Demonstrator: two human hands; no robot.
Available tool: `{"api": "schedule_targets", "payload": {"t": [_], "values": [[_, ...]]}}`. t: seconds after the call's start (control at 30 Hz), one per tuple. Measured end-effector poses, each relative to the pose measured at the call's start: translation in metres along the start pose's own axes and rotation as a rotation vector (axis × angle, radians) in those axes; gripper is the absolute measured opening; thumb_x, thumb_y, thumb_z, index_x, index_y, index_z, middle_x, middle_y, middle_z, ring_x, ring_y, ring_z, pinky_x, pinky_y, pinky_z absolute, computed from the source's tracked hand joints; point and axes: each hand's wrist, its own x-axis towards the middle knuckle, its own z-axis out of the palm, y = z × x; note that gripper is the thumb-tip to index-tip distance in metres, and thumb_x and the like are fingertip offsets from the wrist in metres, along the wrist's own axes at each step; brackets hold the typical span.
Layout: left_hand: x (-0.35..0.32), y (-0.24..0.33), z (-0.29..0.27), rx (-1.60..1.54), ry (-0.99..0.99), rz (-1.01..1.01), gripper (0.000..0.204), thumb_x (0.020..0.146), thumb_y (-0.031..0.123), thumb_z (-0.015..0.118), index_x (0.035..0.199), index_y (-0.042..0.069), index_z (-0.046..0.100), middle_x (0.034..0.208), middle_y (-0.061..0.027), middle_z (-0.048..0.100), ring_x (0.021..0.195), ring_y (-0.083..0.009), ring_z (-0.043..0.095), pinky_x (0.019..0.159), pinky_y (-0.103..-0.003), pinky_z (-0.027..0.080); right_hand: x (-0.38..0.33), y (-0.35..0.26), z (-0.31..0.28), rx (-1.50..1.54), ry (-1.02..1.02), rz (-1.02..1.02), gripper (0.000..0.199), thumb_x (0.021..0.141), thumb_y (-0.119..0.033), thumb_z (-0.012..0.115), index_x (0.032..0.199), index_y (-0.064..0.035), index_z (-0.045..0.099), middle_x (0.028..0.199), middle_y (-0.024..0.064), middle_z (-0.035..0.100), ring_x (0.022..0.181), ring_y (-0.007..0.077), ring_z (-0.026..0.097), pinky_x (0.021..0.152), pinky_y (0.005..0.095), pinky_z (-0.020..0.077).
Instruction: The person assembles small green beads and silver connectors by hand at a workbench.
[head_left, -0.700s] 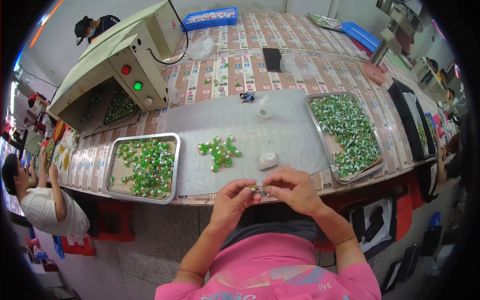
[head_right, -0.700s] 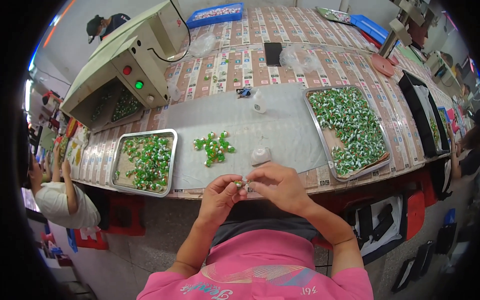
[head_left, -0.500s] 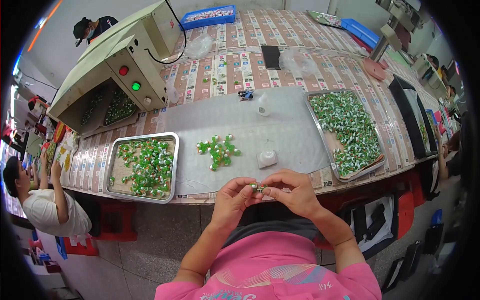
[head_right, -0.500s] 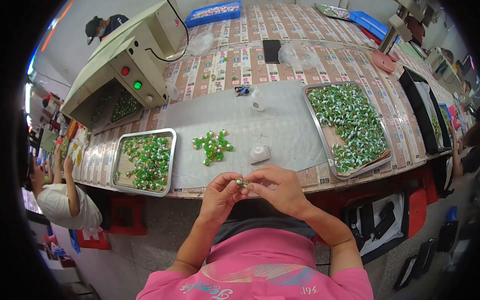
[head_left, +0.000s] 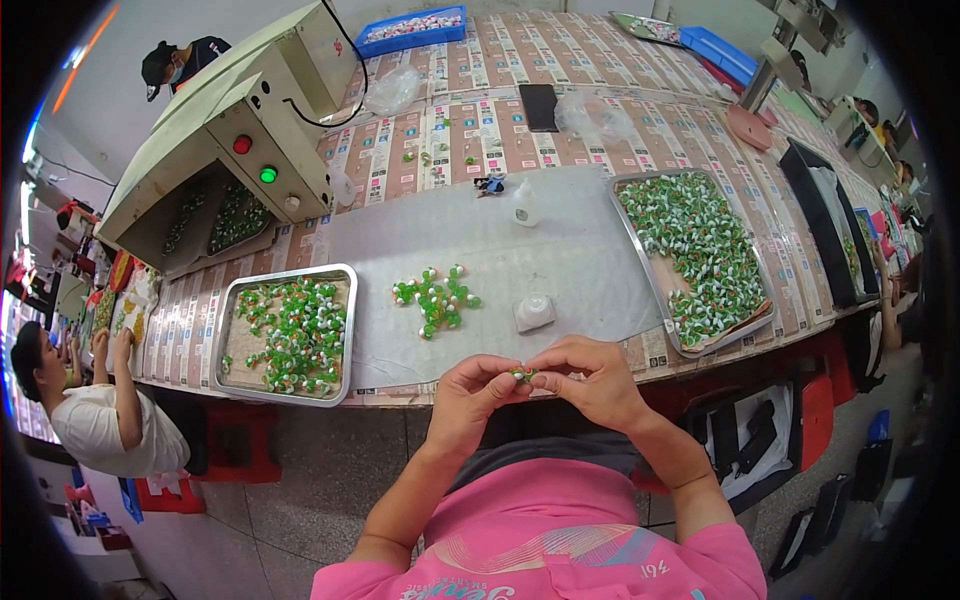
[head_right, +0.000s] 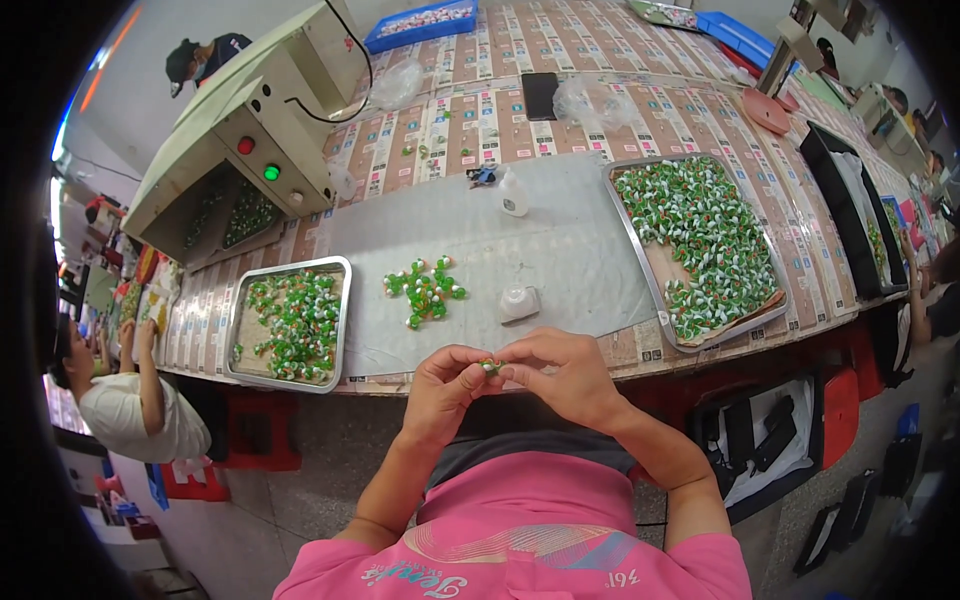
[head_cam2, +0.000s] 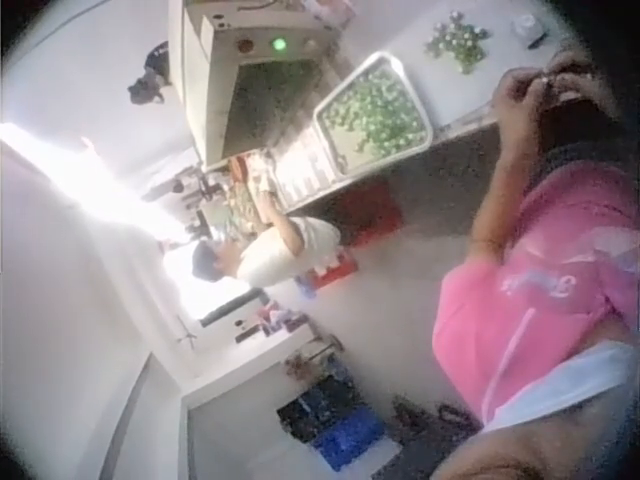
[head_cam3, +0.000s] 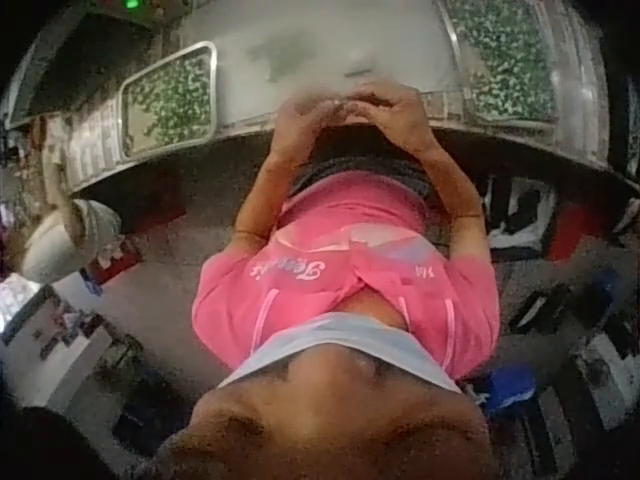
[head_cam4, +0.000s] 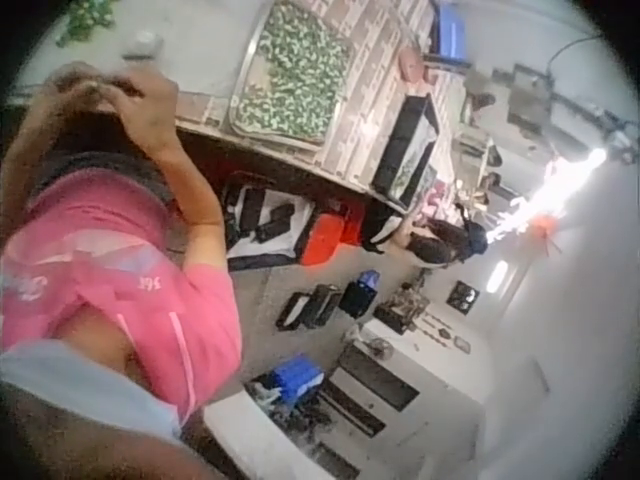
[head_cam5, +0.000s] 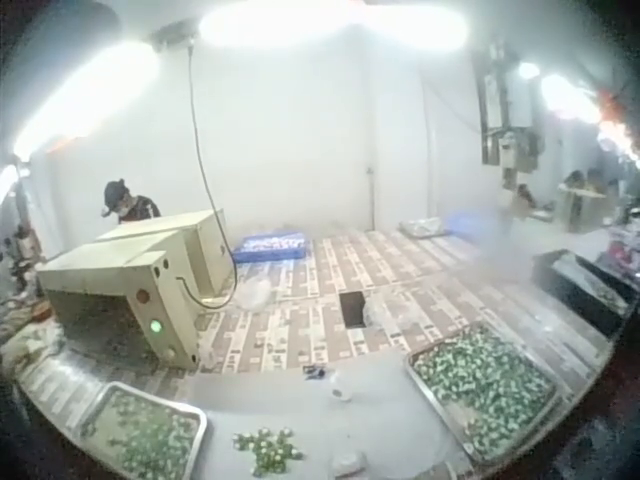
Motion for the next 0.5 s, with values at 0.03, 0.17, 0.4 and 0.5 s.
{"api": "schedule_targets", "payload": {"t": [0.03, 0.17, 0.4, 0.5], "values": [[0.000, 0.002, 0.001, 0.061, 0.005, 0.019, 0.016, 0.091, 0.005, 0.062, 0.106, -0.002, 0.063, 0.098, -0.0114, 0.068, 0.089, -0.0171, 0.067, 0.082, -0.030, 0.057, 0.000, 0.000, -0.001, -0.007, -0.007, -0.014, 0.018, 0.082, -0.004, 0.070, 0.099, -0.0031, 0.072, 0.095, 0.0123, 0.068, 0.084, 0.0185, 0.068, 0.074, 0.0279, 0.0540], [-0.002, 0.007, 0.010, 0.207, -0.024, 0.108, 0.012, 0.089, 0.000, 0.065, 0.100, -0.003, 0.066, 0.096, -0.0111, 0.067, 0.089, -0.0157, 0.066, 0.082, -0.028, 0.056, -0.003, 0.003, -0.002, 0.007, -0.007, -0.058, 0.019, 0.079, 0.001, 0.071, 0.098, -0.0034, 0.072, 0.092, 0.0116, 0.068, 0.083, 0.0183, 0.068, 0.073, 0.0279, 0.0547], [0.003, -0.005, 0.009, 0.339, -0.041, 0.221, 0.011, 0.085, -0.004, 0.066, 0.096, -0.004, 0.066, 0.094, -0.0113, 0.066, 0.085, -0.0172, 0.067, 0.079, -0.029, 0.057, -0.007, 0.018, 0.000, 0.116, 0.033, -0.051, 0.018, 0.076, 0.005, 0.073, 0.092, -0.0028, 0.073, 0.086, 0.0096, 0.068, 0.081, 0.0170, 0.068, 0.072, 0.0260, 0.0554], [0.007, -0.006, 0.010, 0.346, -0.043, 0.209, 0.011, 0.085, -0.005, 0.066, 0.096, -0.004, 0.066, 0.094, -0.0111, 0.066, 0.084, -0.0168, 0.066, 0.078, -0.028, 0.057, -0.007, 0.022, -0.004, 0.105, 0.016, -0.039, 0.017, 0.077, 0.007, 0.071, 0.092, -0.0001, 0.072, 0.089, 0.0102, 0.067, 0.082, 0.0167, 0.068, 0.074, 0.0251, 0.0556]]}}
